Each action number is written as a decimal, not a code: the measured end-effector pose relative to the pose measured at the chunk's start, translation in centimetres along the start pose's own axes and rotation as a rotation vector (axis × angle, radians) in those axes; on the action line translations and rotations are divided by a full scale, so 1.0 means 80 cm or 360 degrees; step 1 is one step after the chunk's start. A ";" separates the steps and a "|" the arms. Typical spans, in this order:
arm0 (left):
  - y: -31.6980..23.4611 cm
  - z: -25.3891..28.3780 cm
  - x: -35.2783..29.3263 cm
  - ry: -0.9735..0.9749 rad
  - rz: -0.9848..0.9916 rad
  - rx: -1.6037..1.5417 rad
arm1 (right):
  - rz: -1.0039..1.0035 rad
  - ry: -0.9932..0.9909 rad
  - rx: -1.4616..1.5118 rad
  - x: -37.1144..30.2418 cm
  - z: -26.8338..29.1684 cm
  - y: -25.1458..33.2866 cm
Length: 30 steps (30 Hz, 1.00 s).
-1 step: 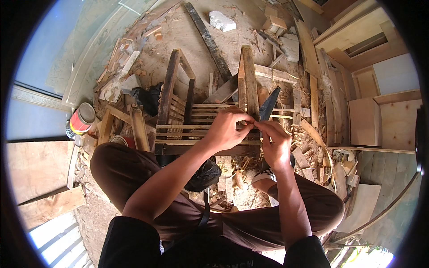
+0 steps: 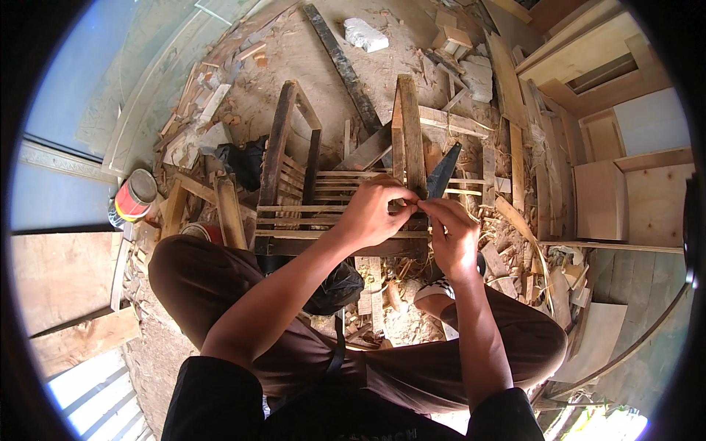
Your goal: The person sits on the floor and uses a hand saw to cut thin wooden strips. They hold the wood with one hand and saw with the other, then use a hammer to tap the cut pieces into a wooden frame structure.
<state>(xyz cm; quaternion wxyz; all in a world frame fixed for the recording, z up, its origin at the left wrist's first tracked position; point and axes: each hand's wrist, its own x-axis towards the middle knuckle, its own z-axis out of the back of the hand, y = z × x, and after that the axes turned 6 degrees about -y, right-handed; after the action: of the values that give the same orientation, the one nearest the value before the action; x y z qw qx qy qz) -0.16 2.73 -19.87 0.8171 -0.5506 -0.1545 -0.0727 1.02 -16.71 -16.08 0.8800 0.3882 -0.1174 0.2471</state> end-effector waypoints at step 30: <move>0.001 -0.012 0.008 -0.0118 -0.0147 0.0171 | -0.1197 -0.0700 0.0607 -0.017 0.028 -0.131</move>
<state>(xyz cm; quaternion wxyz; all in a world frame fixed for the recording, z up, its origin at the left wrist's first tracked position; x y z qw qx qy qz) 0.60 1.86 -20.04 0.8350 -0.5004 -0.2136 -0.0815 5.37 -24.90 -21.70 0.7757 0.6015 -0.1048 -0.1597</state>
